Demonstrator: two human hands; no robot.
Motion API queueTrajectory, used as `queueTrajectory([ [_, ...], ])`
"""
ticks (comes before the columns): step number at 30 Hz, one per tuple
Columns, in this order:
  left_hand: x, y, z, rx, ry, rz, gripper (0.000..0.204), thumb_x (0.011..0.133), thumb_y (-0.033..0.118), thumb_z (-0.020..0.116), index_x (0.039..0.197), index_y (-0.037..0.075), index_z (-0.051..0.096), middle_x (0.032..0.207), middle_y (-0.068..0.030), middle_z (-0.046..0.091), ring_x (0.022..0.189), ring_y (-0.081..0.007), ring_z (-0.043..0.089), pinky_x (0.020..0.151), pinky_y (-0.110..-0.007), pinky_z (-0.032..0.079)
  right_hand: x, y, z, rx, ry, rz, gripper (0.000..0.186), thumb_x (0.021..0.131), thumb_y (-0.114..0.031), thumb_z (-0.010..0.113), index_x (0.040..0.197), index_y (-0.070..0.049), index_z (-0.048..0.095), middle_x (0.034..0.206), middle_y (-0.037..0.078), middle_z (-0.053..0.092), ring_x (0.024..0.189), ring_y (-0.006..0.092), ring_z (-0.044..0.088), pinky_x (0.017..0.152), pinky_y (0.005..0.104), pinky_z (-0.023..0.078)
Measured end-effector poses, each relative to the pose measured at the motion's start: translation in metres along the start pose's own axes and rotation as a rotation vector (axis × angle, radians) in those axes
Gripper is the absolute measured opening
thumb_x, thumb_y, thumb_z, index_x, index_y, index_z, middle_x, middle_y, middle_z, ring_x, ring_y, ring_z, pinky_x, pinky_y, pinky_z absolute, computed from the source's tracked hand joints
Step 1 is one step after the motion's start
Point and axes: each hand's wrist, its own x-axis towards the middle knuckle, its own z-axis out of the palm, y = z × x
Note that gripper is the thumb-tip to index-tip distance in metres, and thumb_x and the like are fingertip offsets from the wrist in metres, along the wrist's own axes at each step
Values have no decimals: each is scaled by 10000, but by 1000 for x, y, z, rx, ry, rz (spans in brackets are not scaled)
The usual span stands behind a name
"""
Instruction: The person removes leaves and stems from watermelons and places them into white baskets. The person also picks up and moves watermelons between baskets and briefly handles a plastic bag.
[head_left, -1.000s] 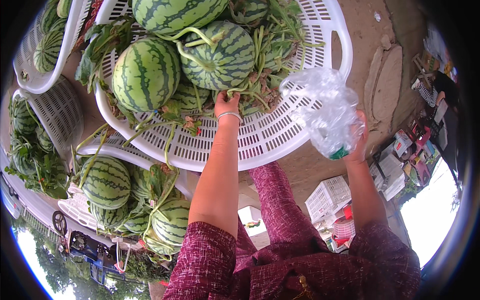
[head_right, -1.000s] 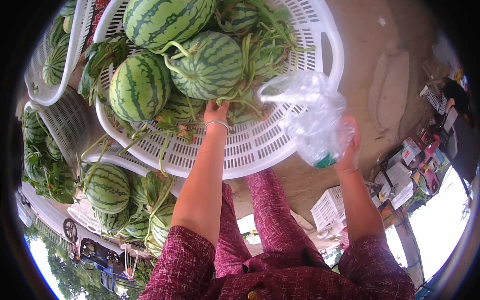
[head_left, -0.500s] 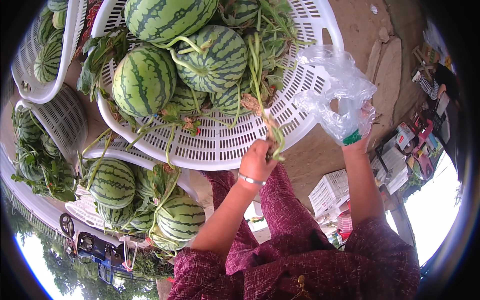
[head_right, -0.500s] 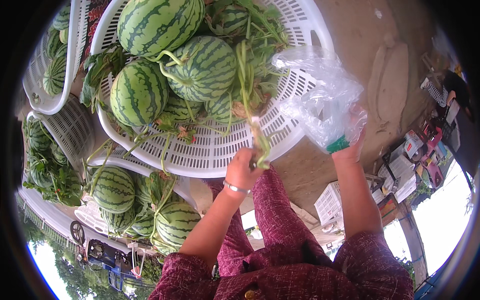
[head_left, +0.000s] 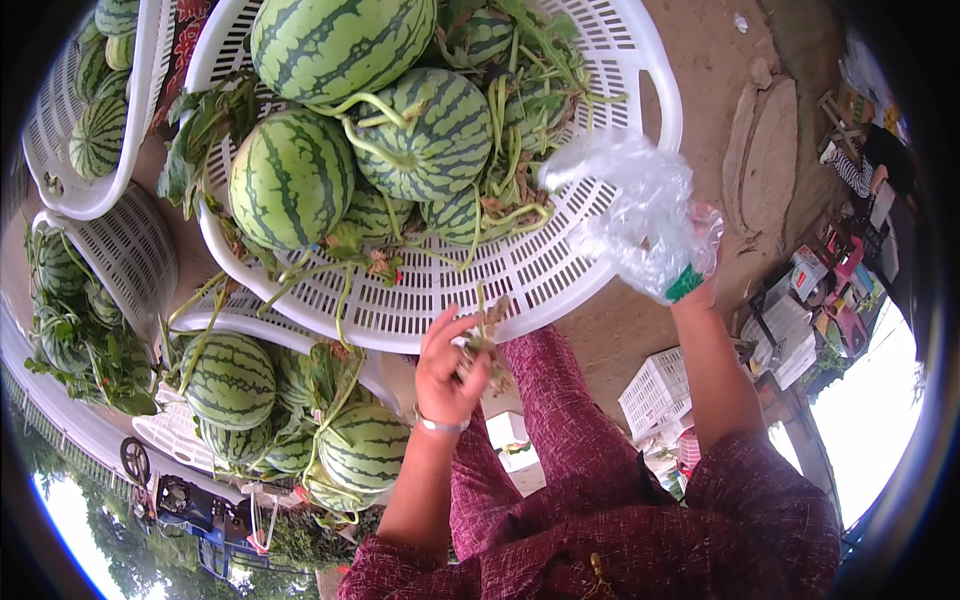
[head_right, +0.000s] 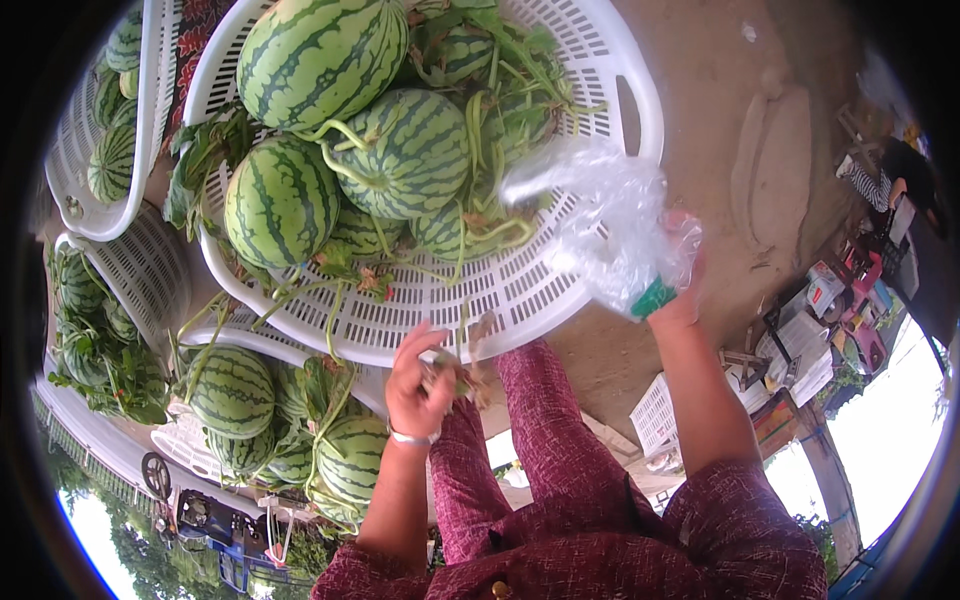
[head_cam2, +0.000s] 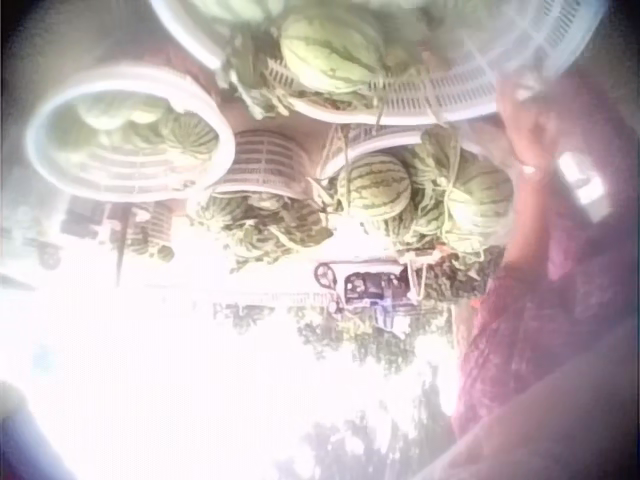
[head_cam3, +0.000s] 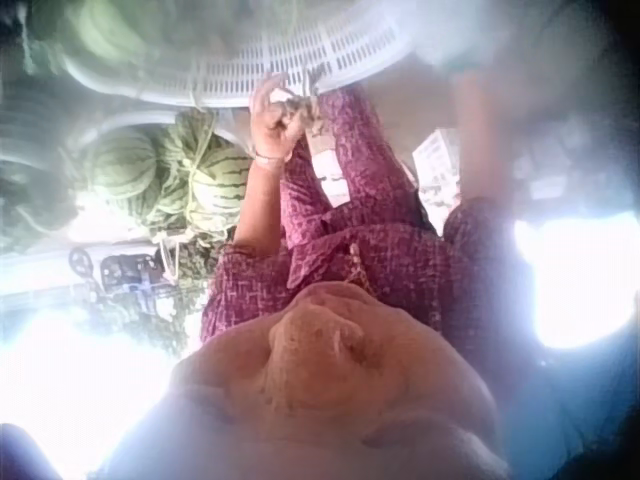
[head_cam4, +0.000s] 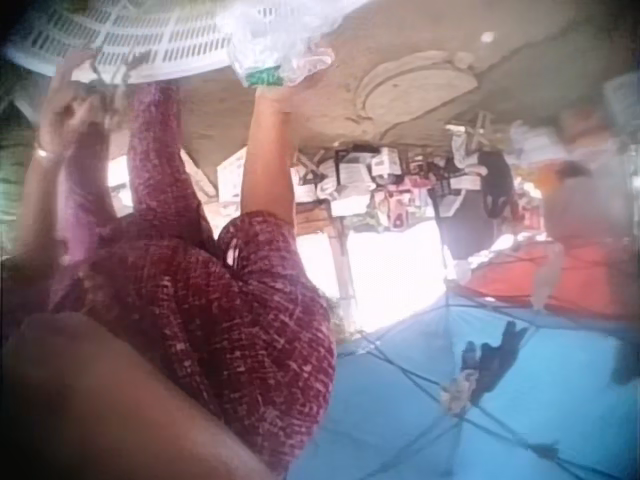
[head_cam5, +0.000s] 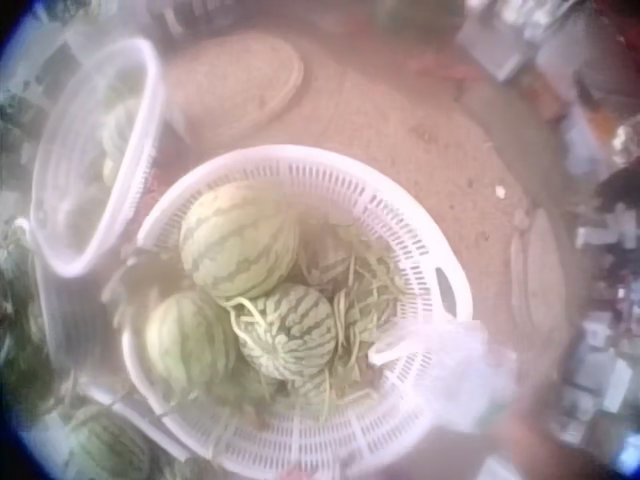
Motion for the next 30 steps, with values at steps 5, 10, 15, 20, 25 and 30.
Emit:
queueTrajectory([
  [5,52,-38,50,-393,87,-506,280,847,58,649,1077,10,498,881,-97,620,713,-135,613,643,-267,510,5,-25,37,410,71,137,203,924,-157,561,1095,-47,558,1038,62,607,963,178,603,863,337,505],
  [10,129,-82,97,150,216,-252,595,804,166,688,1301,-38,432,1197,-192,542,1108,-303,548,942,-360,443,56,-86,120,362,-170,-107,337,957,-197,527,1252,-32,521,1193,80,582,1073,176,568,942,345,456],
  [15,169,-99,114,227,135,-373,681,788,215,685,1368,-4,403,1344,-214,459,1210,-357,484,1006,-412,406,106,-60,158,124,-262,-146,471,940,-257,552,1341,-34,448,1315,139,513,1214,248,512,1016,393,404],
  [20,168,-114,138,142,-42,-390,658,780,247,685,1360,39,454,1122,-222,596,1026,-357,589,903,-396,467,102,40,205,-317,-271,58,756,824,-457,651,1364,18,416,1351,244,493,1246,351,494,1013,395,403],
  [25,154,-105,141,121,-167,-383,484,785,224,677,1225,52,576,995,-197,613,851,-321,602,795,-406,483,119,57,224,-517,-112,95,608,836,-430,632,1269,-15,533,998,142,669,882,237,640,764,335,479],
  [30,111,-87,131,212,-283,-360,281,805,206,675,1058,96,628,1011,-162,613,786,-299,632,728,-405,509,101,36,184,-297,-239,161,290,880,-334,574,824,-57,638,711,46,607,673,179,574,638,346,430],
])
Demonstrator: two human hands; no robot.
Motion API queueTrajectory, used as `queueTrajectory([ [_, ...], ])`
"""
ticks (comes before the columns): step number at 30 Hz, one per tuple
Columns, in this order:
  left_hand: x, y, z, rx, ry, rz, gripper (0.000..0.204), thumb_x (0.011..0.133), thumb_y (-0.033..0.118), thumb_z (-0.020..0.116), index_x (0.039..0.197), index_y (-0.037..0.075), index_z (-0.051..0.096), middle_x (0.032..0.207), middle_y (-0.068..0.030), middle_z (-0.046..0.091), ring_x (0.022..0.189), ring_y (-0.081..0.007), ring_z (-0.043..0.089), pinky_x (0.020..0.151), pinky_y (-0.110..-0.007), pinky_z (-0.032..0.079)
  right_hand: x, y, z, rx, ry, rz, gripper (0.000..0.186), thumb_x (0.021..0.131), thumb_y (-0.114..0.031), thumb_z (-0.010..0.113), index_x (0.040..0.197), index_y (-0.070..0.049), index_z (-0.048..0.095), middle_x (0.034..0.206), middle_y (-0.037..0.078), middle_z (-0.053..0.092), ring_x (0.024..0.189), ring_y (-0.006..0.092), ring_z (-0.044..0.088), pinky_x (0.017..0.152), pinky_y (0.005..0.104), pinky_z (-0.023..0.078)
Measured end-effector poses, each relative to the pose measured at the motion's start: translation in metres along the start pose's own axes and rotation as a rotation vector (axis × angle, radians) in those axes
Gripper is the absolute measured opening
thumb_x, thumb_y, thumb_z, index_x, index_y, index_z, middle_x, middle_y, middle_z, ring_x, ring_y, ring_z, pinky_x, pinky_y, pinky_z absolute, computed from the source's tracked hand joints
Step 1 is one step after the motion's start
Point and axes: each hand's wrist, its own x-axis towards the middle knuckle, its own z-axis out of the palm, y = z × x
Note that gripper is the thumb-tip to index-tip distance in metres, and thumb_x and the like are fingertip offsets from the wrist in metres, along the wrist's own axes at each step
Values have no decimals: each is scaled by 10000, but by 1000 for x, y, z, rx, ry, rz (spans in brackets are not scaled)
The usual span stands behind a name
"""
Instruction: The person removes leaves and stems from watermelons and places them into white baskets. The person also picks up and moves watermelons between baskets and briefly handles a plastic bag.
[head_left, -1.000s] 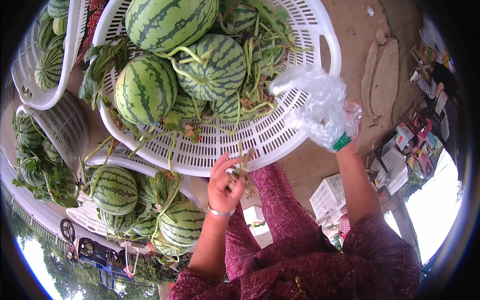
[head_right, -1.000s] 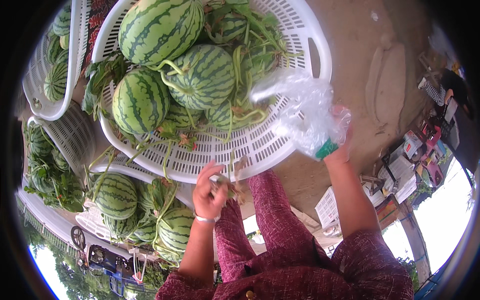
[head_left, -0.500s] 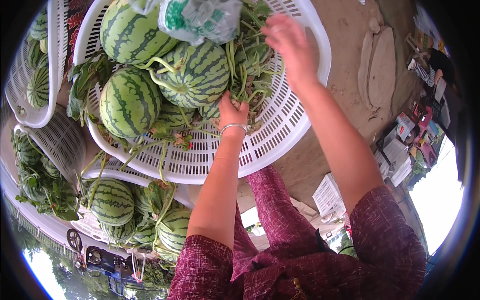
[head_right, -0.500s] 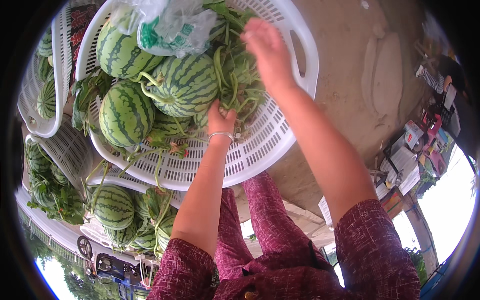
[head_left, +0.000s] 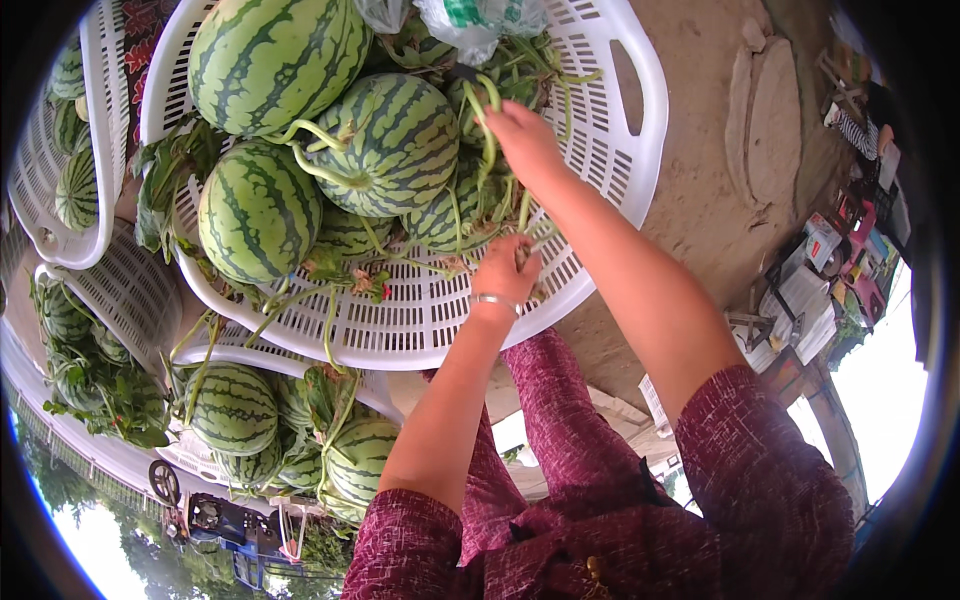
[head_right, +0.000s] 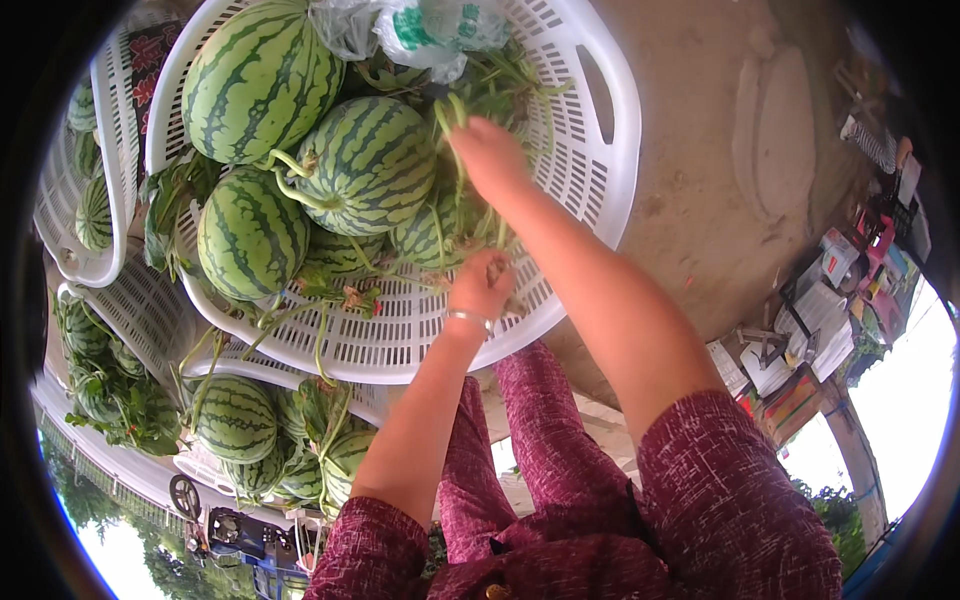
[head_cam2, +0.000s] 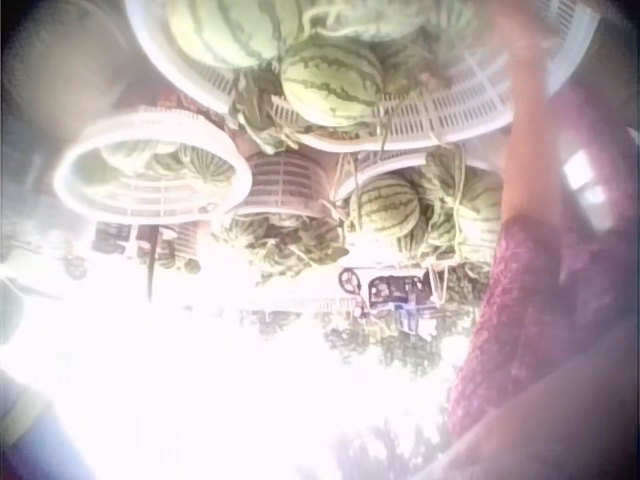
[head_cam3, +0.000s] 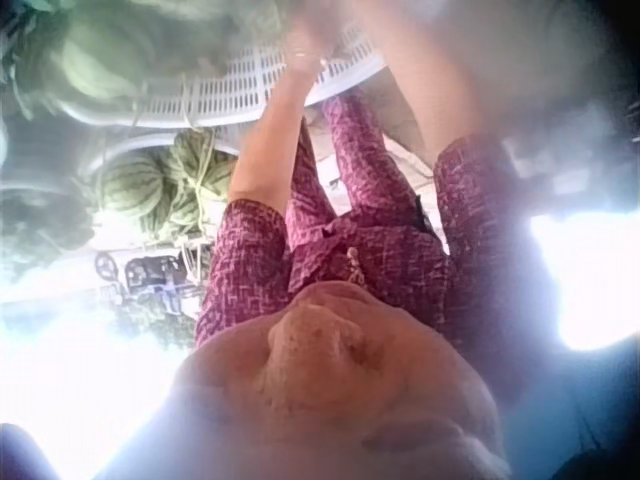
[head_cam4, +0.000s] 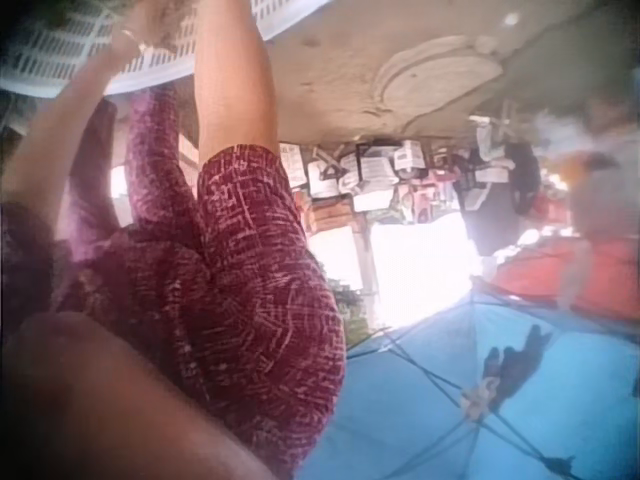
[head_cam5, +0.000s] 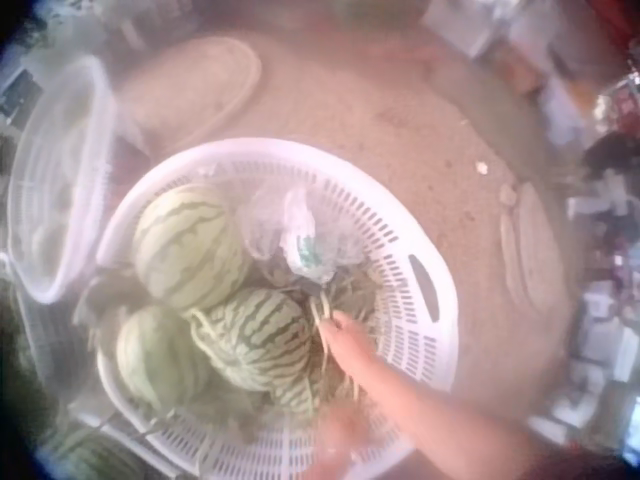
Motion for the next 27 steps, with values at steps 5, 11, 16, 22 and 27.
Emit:
queueTrajectory([
  [5,-69,2,-6,33,128,256,198,782,129,715,953,75,630,906,-113,601,724,-285,613,672,-362,513,-90,8,-60,319,-203,32,276,921,-189,483,1085,-9,614,1044,107,634,1020,211,573,944,368,434],
  [11,-128,9,-20,90,112,308,193,747,105,751,887,69,624,875,-97,573,640,-242,596,574,-327,502,-157,14,-104,668,-32,-101,261,883,-183,434,989,8,577,1007,127,619,1085,276,565,1011,430,380],
  [16,-150,12,-25,63,195,430,264,700,90,804,842,66,583,906,-72,539,645,-219,590,538,-316,491,-204,23,-118,658,14,-55,225,886,-186,409,919,-14,549,935,133,584,1073,309,564,1018,446,370],
  [22,-132,16,-42,164,255,636,422,619,151,863,869,61,536,973,-100,540,719,-272,580,577,-362,503,-249,10,-123,517,40,-10,217,863,-159,387,905,-9,538,836,135,567,957,319,585,975,458,403],
  [27,-116,21,-58,82,135,878,492,572,217,876,864,92,499,1278,-158,580,895,-290,666,687,-328,555,-280,-16,-144,533,-265,42,195,798,-63,379,886,-1,542,771,133,584,869,303,602,908,444,448],
])
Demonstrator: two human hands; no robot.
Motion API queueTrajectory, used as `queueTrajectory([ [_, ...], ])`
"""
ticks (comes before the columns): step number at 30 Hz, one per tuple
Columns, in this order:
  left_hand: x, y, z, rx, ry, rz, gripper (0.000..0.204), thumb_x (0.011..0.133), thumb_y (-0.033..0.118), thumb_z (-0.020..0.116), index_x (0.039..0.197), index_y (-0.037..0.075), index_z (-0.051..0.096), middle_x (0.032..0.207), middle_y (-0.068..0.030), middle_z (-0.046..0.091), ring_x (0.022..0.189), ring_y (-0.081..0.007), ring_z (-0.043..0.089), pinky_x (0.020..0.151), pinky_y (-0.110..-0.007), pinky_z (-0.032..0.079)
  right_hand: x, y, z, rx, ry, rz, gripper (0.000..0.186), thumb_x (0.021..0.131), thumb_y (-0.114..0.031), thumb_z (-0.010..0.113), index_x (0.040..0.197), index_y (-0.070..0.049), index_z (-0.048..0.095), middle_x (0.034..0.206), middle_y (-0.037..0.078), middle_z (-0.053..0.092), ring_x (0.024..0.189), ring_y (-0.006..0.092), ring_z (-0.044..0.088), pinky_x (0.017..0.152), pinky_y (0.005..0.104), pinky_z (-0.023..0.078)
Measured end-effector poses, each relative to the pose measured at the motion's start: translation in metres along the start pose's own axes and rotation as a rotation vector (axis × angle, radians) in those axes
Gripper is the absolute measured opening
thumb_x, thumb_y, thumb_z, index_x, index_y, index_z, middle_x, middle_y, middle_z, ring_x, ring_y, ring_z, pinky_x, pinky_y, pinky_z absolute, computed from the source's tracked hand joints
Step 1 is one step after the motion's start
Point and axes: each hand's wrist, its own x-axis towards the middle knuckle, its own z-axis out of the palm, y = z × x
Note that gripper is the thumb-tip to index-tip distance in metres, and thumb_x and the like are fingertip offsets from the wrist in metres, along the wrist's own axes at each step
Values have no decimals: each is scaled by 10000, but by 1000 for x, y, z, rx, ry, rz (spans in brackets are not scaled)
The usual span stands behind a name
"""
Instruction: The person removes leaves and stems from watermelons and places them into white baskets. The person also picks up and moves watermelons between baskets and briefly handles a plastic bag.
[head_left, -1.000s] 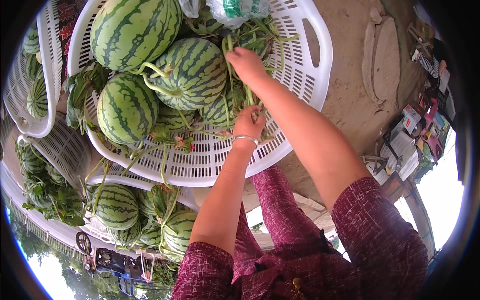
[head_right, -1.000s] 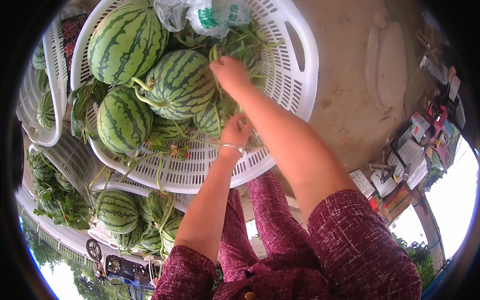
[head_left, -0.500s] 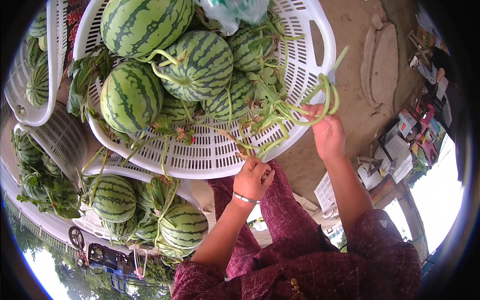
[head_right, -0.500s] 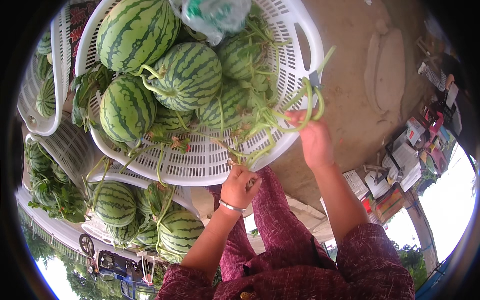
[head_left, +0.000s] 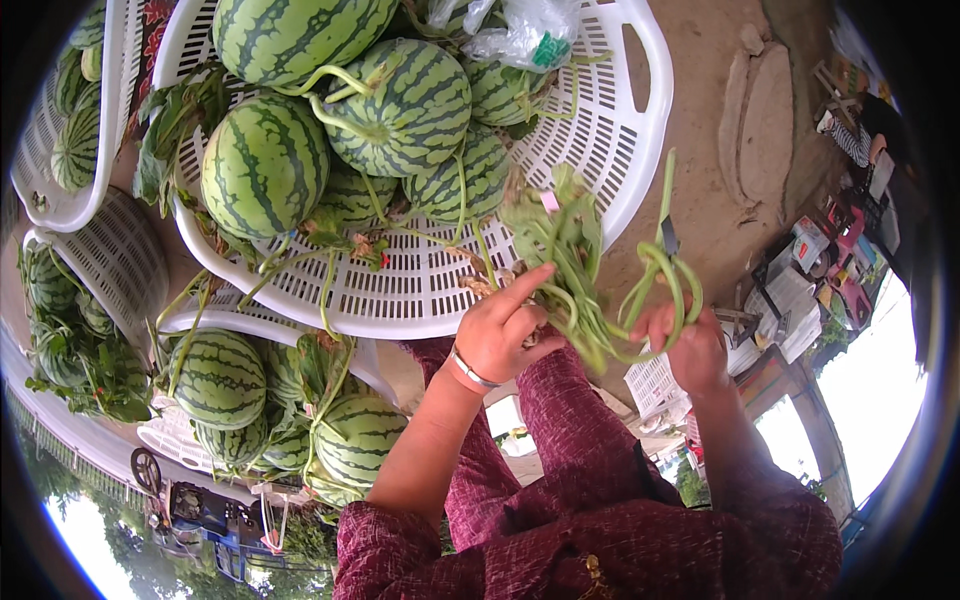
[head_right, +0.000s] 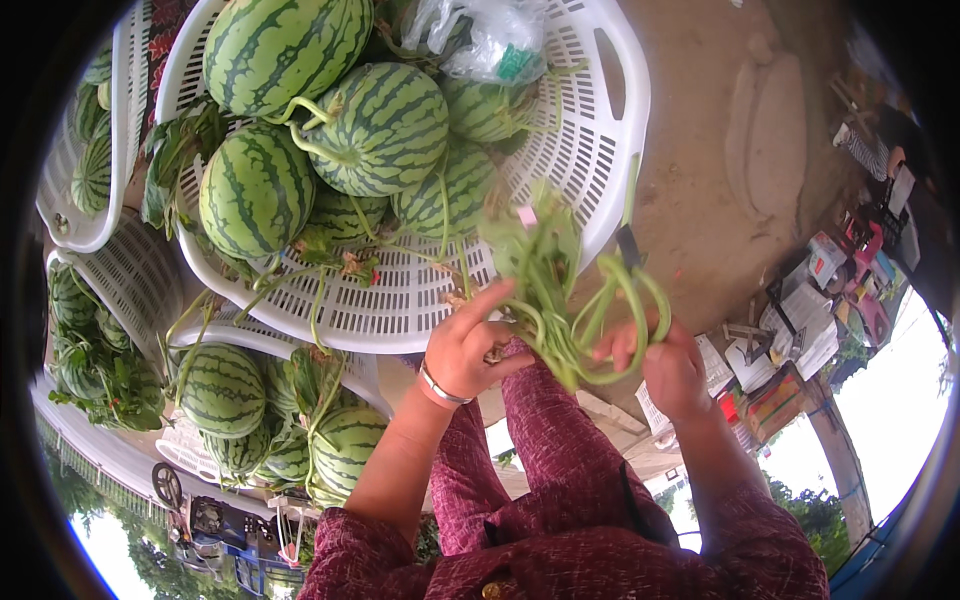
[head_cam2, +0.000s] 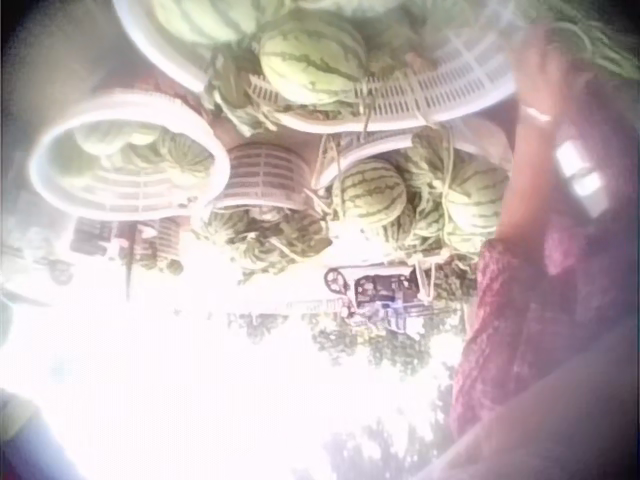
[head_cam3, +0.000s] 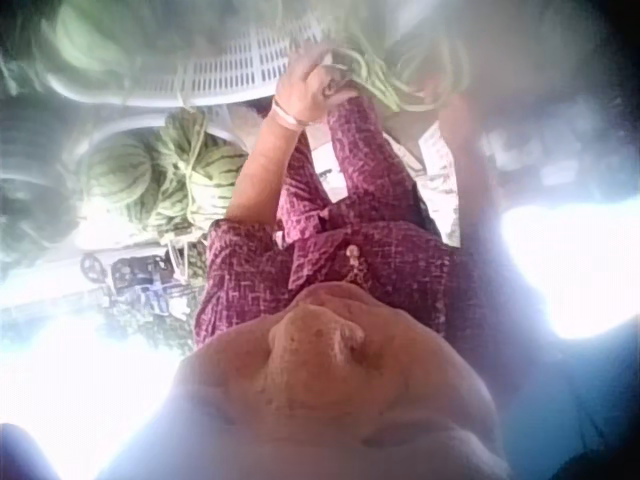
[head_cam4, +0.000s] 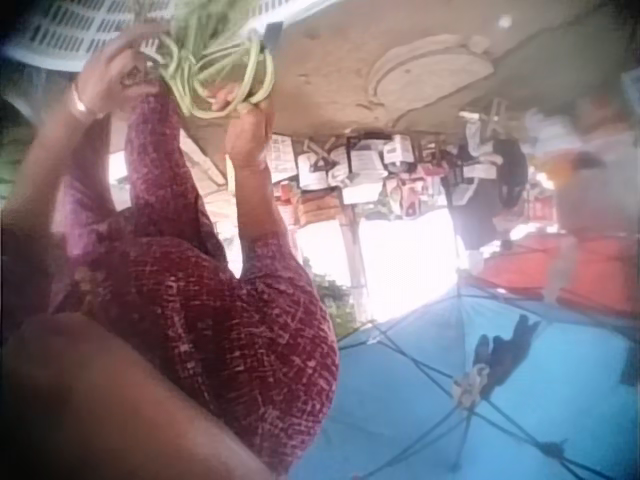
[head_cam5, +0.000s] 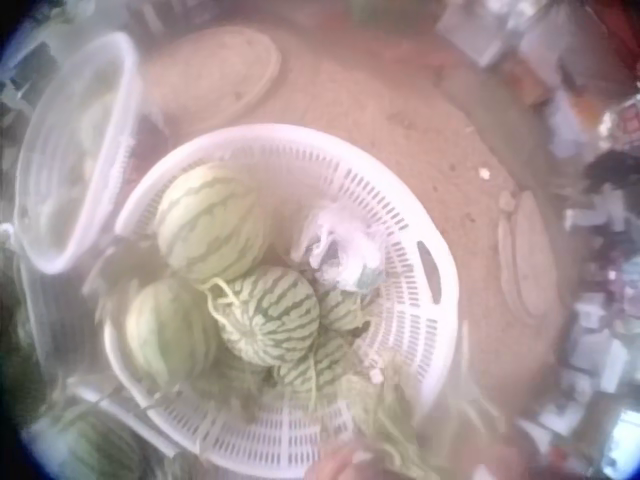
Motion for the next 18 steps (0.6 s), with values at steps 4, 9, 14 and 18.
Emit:
queueTrajectory([
  [4,0,10,5,-209,-216,16,621,586,237,850,1076,90,498,1175,-49,653,802,-241,658,650,-337,546,-10,-30,11,-92,-226,219,205,783,-15,388,895,16,558,797,145,610,895,303,615,883,432,467],
  [9,-22,37,22,-242,-605,11,528,678,271,798,1146,165,577,941,-59,659,787,-273,648,682,-402,528,-11,-33,18,-11,-269,338,201,811,-47,417,910,33,573,828,140,619,935,300,623,883,428,471],
  [14,-67,49,39,-438,-674,-149,404,719,233,762,1094,172,625,879,-87,657,813,-301,645,701,-403,518,-4,-20,33,-144,-294,496,230,864,-101,412,974,28,568,885,145,627,935,304,637,896,423,480],
  [18,-117,51,37,-644,-586,-450,336,727,187,795,1034,132,668,907,-55,679,844,-250,669,733,-356,539,9,2,66,-126,-223,624,296,974,-215,407,1042,23,569,970,127,623,990,249,627,913,374,482],
])
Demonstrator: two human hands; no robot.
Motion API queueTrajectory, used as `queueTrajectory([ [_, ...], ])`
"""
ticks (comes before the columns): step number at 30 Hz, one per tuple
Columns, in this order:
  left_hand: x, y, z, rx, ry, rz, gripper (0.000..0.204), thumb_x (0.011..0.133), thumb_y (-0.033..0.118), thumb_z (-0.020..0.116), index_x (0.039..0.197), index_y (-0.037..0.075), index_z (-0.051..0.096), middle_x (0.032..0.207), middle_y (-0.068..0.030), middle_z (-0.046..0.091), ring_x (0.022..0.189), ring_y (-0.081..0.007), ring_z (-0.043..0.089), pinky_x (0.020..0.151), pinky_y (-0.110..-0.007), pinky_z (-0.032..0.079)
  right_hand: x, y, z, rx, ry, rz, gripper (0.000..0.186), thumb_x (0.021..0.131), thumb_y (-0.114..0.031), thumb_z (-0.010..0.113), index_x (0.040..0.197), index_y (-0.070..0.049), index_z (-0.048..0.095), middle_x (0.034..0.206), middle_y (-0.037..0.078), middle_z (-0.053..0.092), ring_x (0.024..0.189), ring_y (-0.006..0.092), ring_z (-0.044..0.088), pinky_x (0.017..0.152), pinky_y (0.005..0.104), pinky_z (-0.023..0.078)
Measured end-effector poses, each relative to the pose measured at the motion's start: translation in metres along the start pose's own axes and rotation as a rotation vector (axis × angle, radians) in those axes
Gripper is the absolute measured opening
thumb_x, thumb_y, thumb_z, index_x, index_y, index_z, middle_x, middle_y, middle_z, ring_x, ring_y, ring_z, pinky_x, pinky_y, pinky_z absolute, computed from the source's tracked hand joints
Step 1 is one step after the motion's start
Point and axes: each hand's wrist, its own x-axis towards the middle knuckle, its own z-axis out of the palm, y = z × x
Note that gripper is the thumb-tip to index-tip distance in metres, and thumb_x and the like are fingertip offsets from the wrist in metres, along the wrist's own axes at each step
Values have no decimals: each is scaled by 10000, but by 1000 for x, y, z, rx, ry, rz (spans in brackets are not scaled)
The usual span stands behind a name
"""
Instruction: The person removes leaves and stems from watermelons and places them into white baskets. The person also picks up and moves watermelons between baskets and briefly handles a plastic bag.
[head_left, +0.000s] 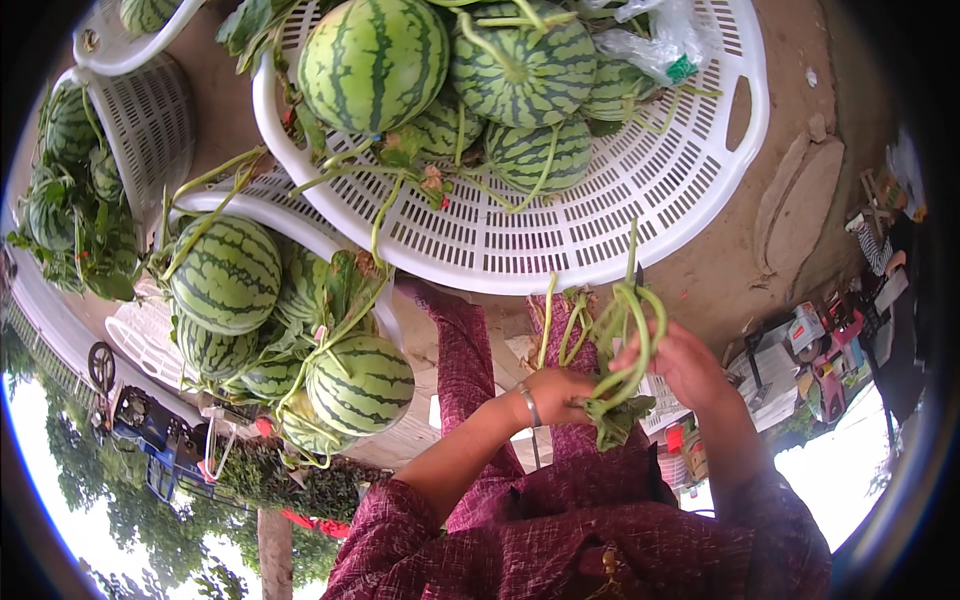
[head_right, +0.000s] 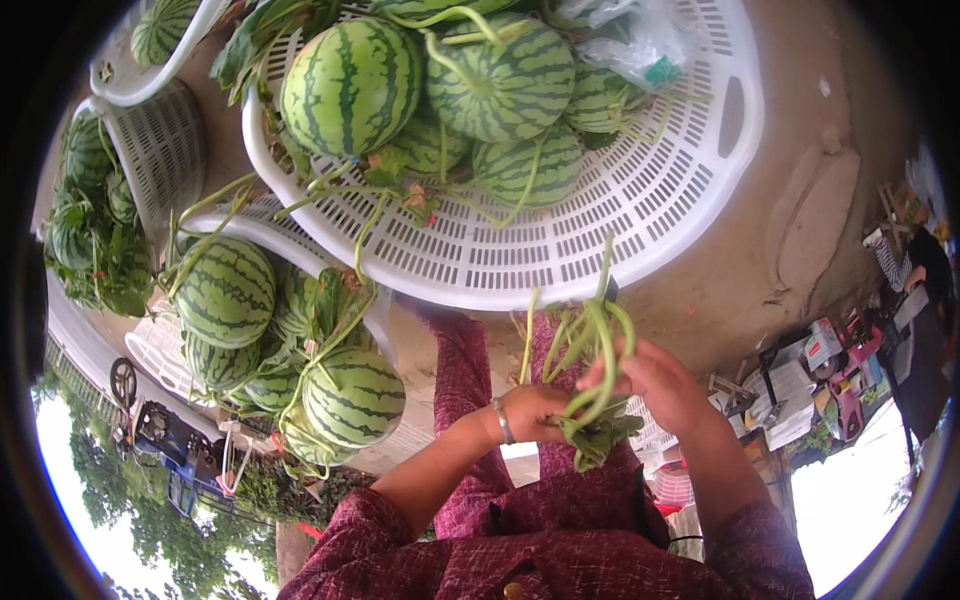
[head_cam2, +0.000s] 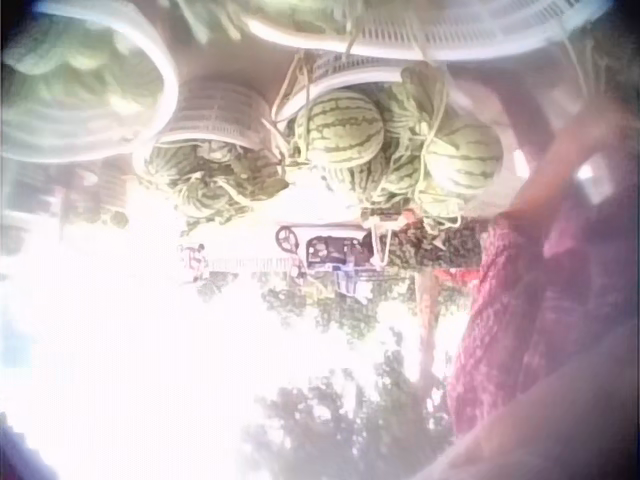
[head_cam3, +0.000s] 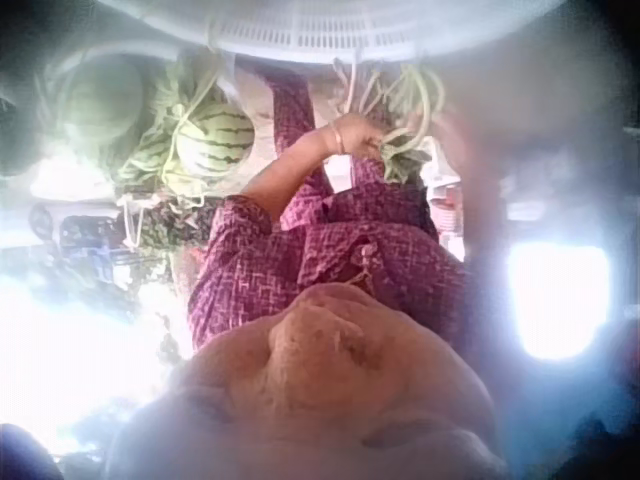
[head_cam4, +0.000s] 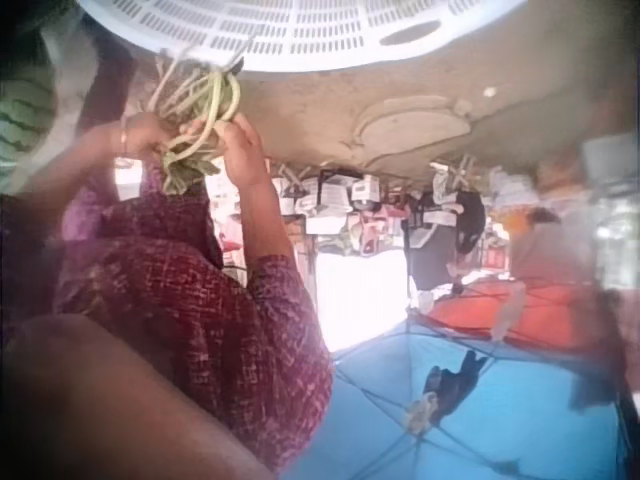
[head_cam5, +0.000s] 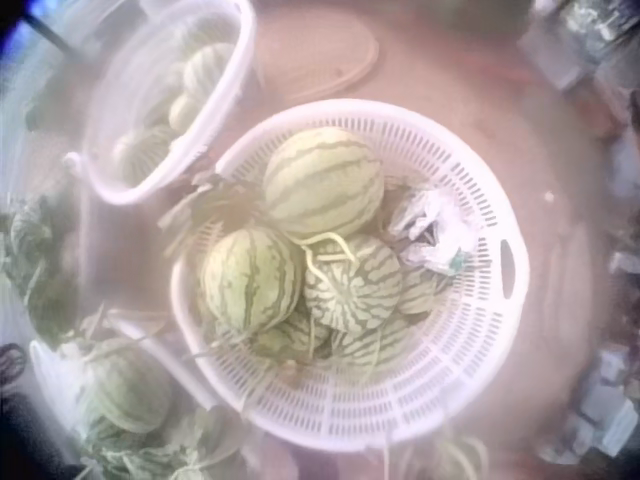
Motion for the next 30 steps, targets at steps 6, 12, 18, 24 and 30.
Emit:
queueTrajectory([
  [6,-37,-47,55,-433,388,41,403,790,159,772,1157,68,634,1051,-100,683,945,-214,668,830,-327,528,64,76,-37,-436,450,-336,346,953,-290,565,1161,-14,548,1100,81,609,1078,172,573,966,321,430],
  [12,-37,-92,69,-610,676,-42,325,763,131,790,1051,50,665,1099,-56,540,1031,-188,531,917,-335,442,95,145,-52,-463,472,-109,536,893,-320,663,1305,-34,474,1220,103,564,1138,206,525,959,342,432],
  [18,-28,-99,61,-216,979,80,355,777,152,761,1119,91,683,1448,-107,381,1312,-268,396,1059,-368,357,113,142,-28,-415,146,251,374,886,-147,641,1229,-19,562,1163,94,623,1061,192,597,876,325,501],
  [24,-27,-59,56,-929,737,52,326,896,225,688,1171,62,624,1009,26,628,915,-59,554,804,-250,467,75,130,-3,-50,-4,292,279,972,-173,448,1177,-39,582,1096,101,641,923,192,651,786,343,548],
  [30,-81,13,52,-918,893,136,311,922,283,653,1102,33,619,905,23,645,713,-32,557,603,-192,455,-8,132,98,-185,176,-397,463,952,-257,511,1341,-35,393,1218,101,551,1072,206,585,868,343,512],
])
